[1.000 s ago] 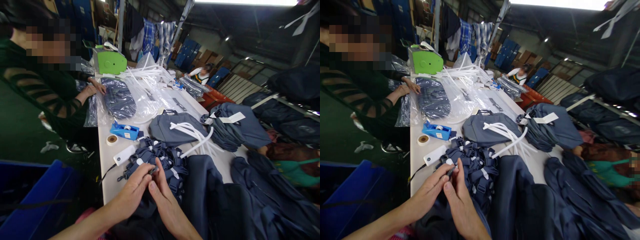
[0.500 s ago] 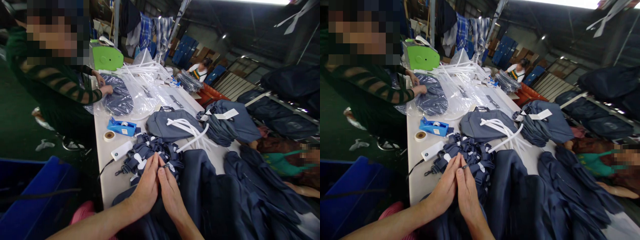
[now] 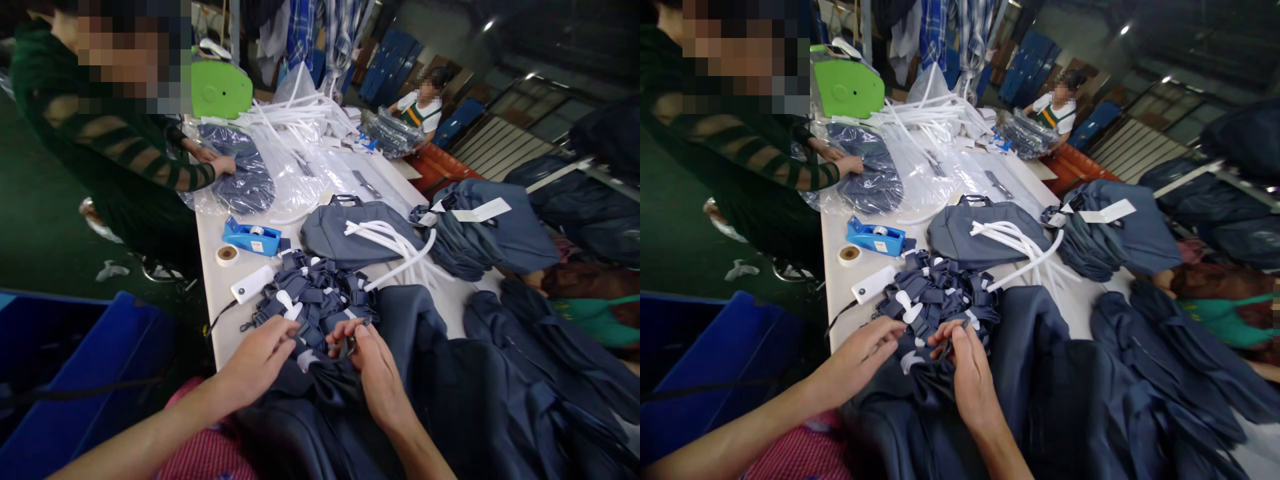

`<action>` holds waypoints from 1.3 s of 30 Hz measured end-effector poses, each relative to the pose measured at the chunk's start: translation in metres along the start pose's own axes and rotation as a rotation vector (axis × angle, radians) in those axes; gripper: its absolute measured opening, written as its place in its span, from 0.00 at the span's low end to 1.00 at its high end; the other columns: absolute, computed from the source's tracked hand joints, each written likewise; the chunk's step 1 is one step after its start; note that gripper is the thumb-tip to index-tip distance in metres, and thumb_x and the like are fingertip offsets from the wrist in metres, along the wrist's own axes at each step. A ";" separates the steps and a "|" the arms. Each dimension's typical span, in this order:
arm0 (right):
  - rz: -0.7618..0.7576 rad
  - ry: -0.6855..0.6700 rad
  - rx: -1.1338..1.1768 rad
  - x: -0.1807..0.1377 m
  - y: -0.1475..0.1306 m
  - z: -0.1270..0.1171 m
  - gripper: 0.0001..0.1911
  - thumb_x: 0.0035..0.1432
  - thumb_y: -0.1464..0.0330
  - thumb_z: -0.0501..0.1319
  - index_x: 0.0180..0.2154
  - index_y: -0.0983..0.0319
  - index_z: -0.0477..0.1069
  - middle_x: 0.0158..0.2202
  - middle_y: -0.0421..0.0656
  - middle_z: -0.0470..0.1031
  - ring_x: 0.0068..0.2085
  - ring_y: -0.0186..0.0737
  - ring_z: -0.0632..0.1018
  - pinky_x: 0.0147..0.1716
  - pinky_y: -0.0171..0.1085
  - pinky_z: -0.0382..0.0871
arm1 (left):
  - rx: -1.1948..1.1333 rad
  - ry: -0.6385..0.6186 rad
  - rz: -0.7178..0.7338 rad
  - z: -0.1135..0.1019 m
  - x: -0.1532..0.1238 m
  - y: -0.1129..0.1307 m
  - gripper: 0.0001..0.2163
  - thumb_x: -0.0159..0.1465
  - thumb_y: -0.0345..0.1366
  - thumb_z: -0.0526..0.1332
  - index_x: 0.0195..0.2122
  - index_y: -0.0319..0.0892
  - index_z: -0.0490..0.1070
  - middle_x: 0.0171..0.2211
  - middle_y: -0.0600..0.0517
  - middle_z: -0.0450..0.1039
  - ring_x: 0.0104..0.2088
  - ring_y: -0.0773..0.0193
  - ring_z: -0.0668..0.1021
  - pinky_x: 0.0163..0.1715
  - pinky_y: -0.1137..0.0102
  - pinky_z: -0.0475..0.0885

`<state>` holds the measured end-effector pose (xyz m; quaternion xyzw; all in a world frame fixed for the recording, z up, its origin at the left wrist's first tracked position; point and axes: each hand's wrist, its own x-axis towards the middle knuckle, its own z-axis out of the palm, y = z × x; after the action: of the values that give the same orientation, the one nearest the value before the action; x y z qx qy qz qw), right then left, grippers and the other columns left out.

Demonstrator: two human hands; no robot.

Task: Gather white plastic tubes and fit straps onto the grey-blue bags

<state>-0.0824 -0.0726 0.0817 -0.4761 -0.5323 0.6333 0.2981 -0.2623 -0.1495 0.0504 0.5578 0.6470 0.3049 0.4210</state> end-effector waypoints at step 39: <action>-0.141 -0.472 -0.881 -0.027 0.025 -0.021 0.10 0.69 0.67 0.43 0.41 0.55 0.62 0.38 0.41 0.69 0.41 0.36 0.75 0.44 0.36 0.72 | 0.128 -0.351 0.011 -0.019 -0.044 -0.050 0.12 0.64 0.30 0.53 0.42 0.45 0.75 0.39 0.51 0.76 0.40 0.62 0.77 0.43 0.69 0.70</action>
<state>-0.0499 -0.0949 0.0657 -0.3635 -0.8329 0.4170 -0.0175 -0.3010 -0.2003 0.0252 0.6317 0.5786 0.1636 0.4893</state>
